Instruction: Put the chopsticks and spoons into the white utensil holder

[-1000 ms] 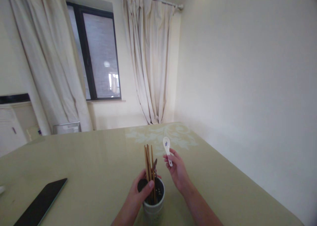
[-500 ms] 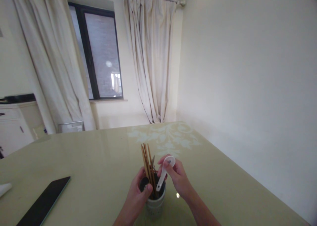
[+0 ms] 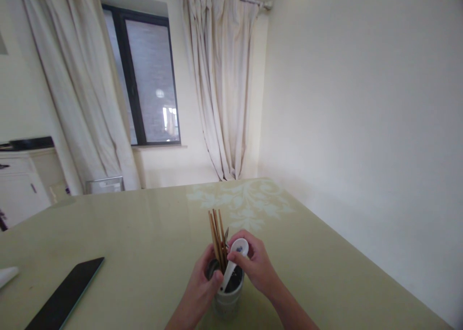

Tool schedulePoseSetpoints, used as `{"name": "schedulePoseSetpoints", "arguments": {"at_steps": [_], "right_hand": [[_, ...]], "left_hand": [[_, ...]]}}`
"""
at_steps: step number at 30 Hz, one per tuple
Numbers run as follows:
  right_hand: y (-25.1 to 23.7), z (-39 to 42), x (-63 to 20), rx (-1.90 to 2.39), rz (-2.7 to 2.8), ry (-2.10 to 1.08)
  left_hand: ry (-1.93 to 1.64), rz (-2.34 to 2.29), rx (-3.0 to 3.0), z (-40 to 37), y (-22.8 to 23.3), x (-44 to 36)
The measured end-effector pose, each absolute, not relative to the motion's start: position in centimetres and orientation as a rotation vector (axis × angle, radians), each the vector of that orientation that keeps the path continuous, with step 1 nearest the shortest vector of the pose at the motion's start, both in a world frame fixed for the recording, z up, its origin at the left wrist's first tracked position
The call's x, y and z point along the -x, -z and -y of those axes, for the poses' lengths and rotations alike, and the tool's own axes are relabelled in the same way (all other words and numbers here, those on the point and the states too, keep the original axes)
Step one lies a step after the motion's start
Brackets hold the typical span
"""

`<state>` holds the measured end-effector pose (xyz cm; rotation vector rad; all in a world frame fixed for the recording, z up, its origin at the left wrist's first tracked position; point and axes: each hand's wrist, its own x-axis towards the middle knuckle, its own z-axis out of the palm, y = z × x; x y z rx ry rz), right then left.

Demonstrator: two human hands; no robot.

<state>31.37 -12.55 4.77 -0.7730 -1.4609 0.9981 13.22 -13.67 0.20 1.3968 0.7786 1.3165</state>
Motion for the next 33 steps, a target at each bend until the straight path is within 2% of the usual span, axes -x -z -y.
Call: {"name": "schedulePoseSetpoints", "arguments": {"at_steps": [15,25,33], "right_hand": [[-4.6,12.5,-31.3,0.73,1.475,-0.972],[-4.7,11.6,-31.2,0.869,1.177,-0.899],[-4.5,11.8,-30.6,0.746,1.341,-1.028]], "left_hand": [[-1.313,-0.797,-1.417,13.7,-0.5,-13.4],[-1.279,-0.755,-1.399,13.3,1.3,-12.9],[-1.261,-0.772,-1.415,13.4,1.2,-12.9]]}}
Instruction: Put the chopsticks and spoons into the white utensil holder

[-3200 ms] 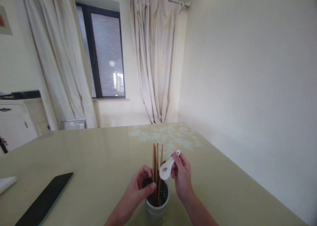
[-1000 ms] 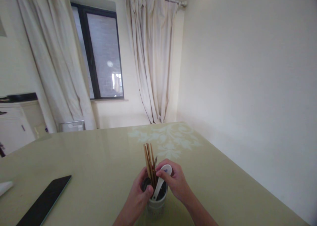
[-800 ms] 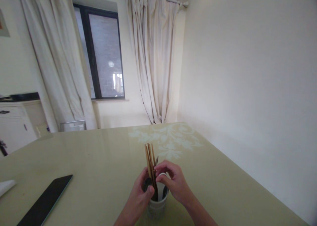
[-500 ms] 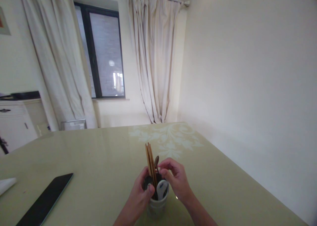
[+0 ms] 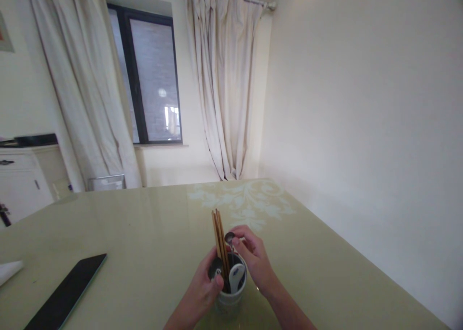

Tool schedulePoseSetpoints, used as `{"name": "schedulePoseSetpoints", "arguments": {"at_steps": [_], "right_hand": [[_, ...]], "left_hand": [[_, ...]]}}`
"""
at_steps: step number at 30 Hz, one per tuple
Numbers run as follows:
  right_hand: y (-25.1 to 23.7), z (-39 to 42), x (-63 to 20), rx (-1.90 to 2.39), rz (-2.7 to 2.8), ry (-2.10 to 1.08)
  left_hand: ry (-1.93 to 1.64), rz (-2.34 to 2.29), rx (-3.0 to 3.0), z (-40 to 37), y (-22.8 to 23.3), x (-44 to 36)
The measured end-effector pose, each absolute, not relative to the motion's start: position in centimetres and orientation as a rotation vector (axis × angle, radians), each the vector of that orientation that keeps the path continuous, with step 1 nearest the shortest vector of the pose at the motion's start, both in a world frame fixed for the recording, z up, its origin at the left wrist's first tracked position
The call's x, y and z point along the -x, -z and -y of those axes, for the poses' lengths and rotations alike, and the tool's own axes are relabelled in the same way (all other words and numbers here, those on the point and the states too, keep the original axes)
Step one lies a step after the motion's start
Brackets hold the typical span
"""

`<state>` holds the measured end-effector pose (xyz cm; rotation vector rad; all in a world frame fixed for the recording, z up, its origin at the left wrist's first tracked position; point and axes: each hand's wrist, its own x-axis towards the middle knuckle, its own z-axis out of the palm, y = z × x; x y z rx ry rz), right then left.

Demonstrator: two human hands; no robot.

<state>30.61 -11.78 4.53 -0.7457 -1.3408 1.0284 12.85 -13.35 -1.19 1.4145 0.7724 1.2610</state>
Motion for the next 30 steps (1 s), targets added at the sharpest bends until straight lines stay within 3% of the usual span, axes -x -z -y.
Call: {"name": "schedulePoseSetpoints", "arguments": {"at_steps": [30], "right_hand": [[-2.6,10.8,-31.1,0.734,1.437,-1.09]], "left_hand": [[-1.175,-0.784,-1.539,13.6,0.4,-13.0]]}}
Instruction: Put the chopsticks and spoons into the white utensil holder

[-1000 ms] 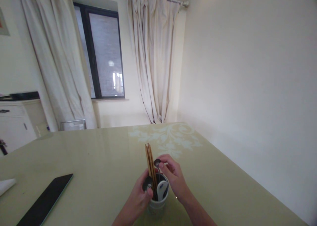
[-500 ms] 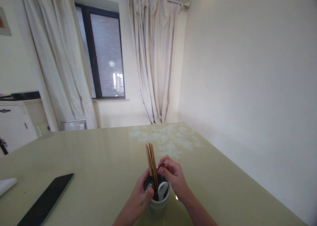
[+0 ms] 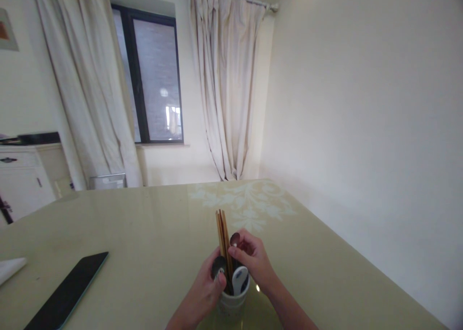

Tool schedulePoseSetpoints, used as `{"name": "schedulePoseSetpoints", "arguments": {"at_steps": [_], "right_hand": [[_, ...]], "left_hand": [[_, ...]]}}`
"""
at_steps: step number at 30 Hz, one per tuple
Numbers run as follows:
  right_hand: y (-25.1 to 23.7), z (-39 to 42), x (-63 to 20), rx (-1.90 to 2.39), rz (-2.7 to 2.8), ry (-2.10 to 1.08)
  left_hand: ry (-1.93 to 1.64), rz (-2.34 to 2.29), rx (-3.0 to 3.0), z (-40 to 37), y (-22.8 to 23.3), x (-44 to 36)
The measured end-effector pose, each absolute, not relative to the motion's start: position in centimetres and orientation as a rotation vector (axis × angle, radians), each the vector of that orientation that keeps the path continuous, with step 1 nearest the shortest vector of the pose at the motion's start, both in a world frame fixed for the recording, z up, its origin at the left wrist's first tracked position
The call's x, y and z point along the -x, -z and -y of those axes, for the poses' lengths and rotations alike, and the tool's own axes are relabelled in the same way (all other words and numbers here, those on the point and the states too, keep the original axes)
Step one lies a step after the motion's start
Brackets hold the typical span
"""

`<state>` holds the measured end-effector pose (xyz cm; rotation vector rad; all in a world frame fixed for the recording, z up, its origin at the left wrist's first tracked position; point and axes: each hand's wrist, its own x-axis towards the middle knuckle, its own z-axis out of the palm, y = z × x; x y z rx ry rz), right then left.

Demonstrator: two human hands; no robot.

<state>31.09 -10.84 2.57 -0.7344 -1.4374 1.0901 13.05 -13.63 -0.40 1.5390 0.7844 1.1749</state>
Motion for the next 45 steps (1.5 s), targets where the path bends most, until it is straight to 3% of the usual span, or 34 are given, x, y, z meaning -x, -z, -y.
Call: {"name": "schedulePoseSetpoints", "arguments": {"at_steps": [11,45], "right_hand": [[-2.3,10.7,-31.0,0.736,1.385,-1.175],[-2.8,11.2,-30.7,0.711,1.332,-1.27]], "left_hand": [[-1.158,-0.793,-1.552,14.0,-1.3,-13.1],[-1.16,-0.755,-1.569,13.4,0.1,-13.2]]}}
